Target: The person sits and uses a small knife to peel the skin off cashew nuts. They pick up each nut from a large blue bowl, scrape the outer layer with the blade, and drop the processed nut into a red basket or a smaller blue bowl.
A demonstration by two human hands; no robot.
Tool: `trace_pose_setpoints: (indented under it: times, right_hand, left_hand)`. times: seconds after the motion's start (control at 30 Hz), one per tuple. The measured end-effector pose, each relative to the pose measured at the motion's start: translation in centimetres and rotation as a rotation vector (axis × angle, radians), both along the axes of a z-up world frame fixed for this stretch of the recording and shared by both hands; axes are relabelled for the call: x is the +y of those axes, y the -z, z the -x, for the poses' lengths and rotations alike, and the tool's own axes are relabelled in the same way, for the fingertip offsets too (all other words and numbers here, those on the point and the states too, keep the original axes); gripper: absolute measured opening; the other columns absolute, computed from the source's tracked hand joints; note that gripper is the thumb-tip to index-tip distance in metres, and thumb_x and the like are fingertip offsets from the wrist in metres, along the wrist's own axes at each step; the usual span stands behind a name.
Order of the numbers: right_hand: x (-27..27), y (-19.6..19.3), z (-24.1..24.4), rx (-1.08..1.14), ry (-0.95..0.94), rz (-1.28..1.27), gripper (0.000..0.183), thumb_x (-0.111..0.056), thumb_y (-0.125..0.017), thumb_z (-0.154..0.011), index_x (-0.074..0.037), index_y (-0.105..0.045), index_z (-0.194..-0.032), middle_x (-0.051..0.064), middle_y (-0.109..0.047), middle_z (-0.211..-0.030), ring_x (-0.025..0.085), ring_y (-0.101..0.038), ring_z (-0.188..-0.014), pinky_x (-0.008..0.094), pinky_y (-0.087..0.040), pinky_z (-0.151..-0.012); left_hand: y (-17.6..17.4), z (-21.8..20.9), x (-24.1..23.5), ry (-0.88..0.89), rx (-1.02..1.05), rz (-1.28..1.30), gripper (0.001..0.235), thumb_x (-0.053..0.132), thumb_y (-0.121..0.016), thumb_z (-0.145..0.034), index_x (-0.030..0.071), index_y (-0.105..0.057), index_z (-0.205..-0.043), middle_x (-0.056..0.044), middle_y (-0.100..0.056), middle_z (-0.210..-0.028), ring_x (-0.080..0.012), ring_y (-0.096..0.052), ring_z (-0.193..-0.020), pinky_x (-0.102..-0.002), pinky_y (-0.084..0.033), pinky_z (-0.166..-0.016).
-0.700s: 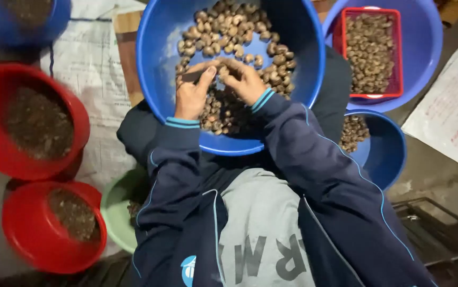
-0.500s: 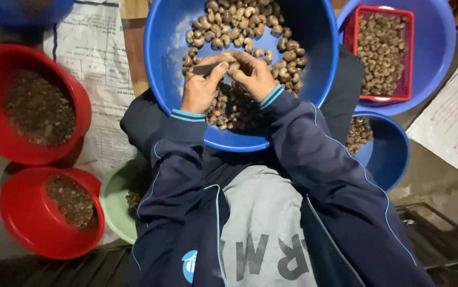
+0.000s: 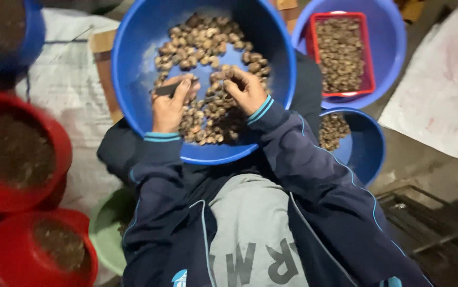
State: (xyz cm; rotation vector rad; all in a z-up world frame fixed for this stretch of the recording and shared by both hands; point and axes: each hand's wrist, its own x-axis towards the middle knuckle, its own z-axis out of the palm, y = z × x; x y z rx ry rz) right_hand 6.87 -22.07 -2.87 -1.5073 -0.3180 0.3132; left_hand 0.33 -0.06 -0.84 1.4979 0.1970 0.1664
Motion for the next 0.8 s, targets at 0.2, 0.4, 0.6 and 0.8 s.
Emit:
trace_pose_setpoints:
  times: [0.2, 0.4, 0.6, 0.8]
  right_hand:
    - [-3.4, 1.4, 0.1, -0.137, 0.129, 0.292, 0.021, -0.012, -0.068, -0.095, -0.012, -0.074, -0.115, 0.014, -0.076, -0.095, 0.030, -0.075, -0.091, 0.043, -0.060, -0.081]
    - [-3.0, 0.7, -1.2, -0.278, 0.115, 0.322, 0.017, -0.013, -0.067, -0.097, -0.011, -0.073, -0.113, 0.015, -0.076, -0.102, 0.036, -0.073, -0.100, 0.048, -0.058, -0.089]
    - [-2.9, -1.2, -1.0, -0.150, 0.047, 0.378, 0.018, -0.009, -0.064, -0.099, -0.011, -0.072, -0.115, 0.013, -0.077, -0.095, 0.031, -0.076, -0.085, 0.042, -0.062, -0.074]
    - [0.5, -0.3, -1.3, -0.296, -0.179, 0.965, 0.043, -0.022, -0.063, -0.095, -0.006, -0.062, -0.134, 0.033, -0.066, -0.130, 0.049, -0.062, -0.123, 0.062, -0.044, -0.109]
  left_hand:
    - [-0.4, -0.2, -1.3, 0.086, 0.058, -0.093, 0.024, 0.014, -0.067, -0.107, -0.006, -0.073, -0.118, -0.035, -0.073, -0.106, -0.0463, -0.073, -0.100, -0.051, -0.066, -0.081]
    - [1.3, 0.3, 0.4, -0.168, 0.201, -0.064, 0.031, 0.026, -0.072, -0.105, -0.004, -0.072, -0.113, -0.029, -0.075, -0.108, -0.0356, -0.078, -0.096, -0.037, -0.070, -0.076]
    - [0.5, -0.3, 0.1, -0.266, 0.090, -0.040, 0.024, 0.019, -0.068, -0.105, 0.002, -0.074, -0.120, -0.030, -0.076, -0.109, -0.0386, -0.080, -0.091, -0.038, -0.072, -0.070]
    - [0.4, -0.4, 0.1, -0.217, 0.152, -0.010, 0.029, 0.023, -0.065, -0.108, 0.000, -0.069, -0.125, -0.032, -0.073, -0.115, -0.0382, -0.077, -0.097, -0.042, -0.069, -0.079]
